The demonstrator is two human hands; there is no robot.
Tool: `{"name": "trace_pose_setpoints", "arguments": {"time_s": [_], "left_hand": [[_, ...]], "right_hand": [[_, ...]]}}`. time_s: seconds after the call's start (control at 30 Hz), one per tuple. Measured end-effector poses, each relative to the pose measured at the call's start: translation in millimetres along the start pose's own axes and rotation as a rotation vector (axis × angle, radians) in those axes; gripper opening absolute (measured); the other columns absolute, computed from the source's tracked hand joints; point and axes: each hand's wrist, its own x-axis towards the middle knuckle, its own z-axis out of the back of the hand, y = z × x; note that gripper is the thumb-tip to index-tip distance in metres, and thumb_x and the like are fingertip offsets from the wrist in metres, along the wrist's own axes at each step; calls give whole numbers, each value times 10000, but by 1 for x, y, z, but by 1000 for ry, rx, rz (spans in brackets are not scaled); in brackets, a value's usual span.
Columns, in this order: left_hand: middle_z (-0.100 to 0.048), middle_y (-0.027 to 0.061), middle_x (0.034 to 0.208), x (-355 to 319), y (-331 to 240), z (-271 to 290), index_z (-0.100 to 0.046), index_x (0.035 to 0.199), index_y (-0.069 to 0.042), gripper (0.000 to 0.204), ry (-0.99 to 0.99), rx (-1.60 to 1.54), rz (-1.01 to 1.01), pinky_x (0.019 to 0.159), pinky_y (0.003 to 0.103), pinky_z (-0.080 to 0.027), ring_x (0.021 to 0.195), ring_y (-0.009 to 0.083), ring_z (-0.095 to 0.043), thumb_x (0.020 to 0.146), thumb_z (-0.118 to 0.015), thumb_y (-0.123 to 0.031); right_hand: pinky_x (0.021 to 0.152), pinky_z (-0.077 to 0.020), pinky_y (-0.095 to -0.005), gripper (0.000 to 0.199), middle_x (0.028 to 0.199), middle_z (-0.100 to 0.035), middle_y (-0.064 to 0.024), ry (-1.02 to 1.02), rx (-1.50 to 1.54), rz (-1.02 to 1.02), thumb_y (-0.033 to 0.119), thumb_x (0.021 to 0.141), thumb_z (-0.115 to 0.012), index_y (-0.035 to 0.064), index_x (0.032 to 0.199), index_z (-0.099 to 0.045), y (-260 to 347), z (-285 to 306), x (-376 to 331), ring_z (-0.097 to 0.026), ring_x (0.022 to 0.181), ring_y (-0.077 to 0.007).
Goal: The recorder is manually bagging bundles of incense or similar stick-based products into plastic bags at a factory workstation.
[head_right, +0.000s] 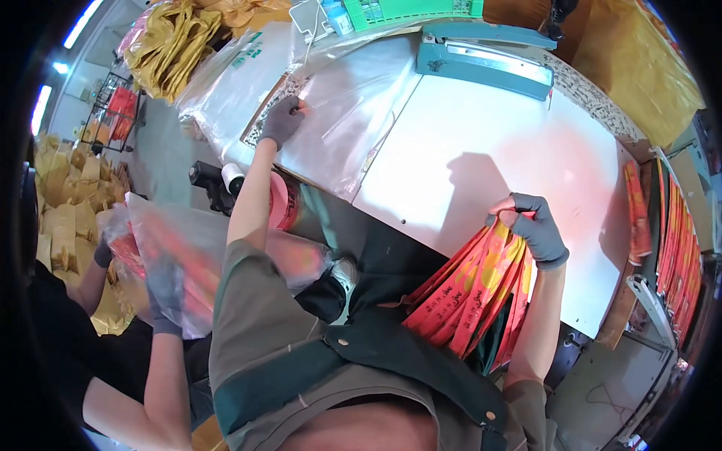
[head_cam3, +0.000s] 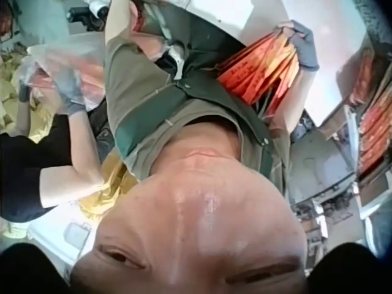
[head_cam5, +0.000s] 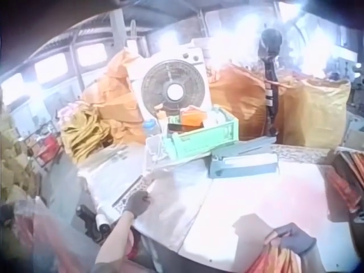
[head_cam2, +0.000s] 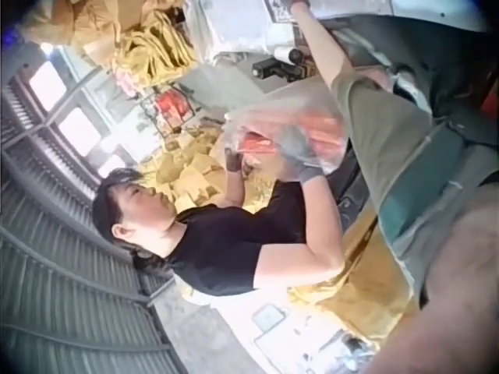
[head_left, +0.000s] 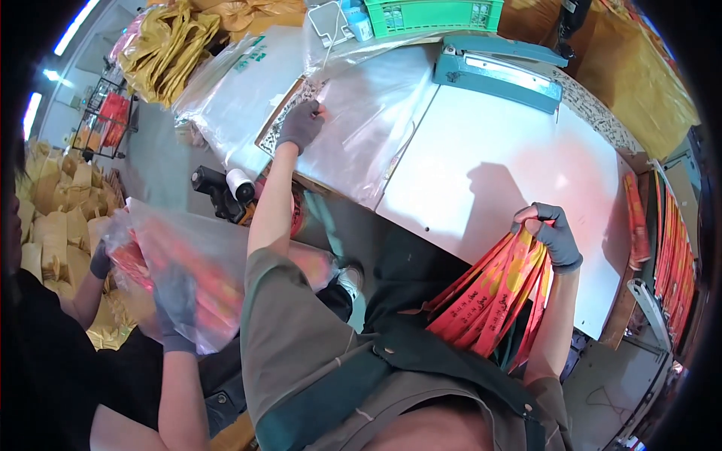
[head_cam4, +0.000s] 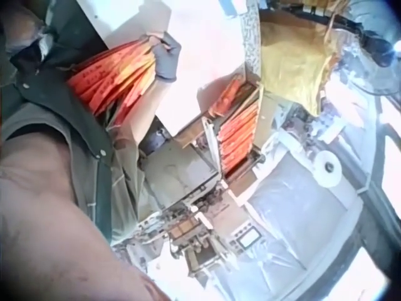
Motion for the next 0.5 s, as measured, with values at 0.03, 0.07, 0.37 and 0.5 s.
{"name": "trace_pose_setpoints", "arguments": {"time_s": [0.03, 0.07, 0.37, 0.5], "left_hand": [[-639, 121, 889, 0, -7, 3, -636, 887, -50, 205, -43, -94, -18, 726, 355, -469, 756, 271, -607, 767, -620, -215], [-639, 121, 889, 3, -10, 3, -636, 887, -50, 205, -39, -97, -23, 726, 355, -469, 756, 271, -607, 767, -620, -215], [-617, 77, 751, 3, -40, 14, -623, 862, -26, 162, -37, -303, -65, 668, 274, -446, 681, 152, -575, 850, -571, -178], [-546, -16, 735, -46, -190, -13, -591, 843, -27, 195, -1, -910, -117, 633, 213, -392, 665, 59, -480, 916, -497, -181]], "right_hand": [[747, -453, -296, 223, 792, -639, -112, -7, 2, 0, 188, 797, -657, -20, 877, -655, -1, 1, -1, -602, 771, -192], [747, -453, -296, 223, 792, -639, -112, -14, 1, -1, 188, 797, -657, -20, 877, -655, -2, 2, -2, -602, 771, -192], [747, -450, -288, 212, 783, -637, -102, -1, -2, 15, 180, 815, -638, -19, 887, -662, -4, 3, -4, -597, 776, -178], [741, -473, -273, 199, 851, -665, -111, 9, 42, 15, 95, 820, -631, -55, 949, -657, -7, 12, -11, -619, 782, -164]]}}
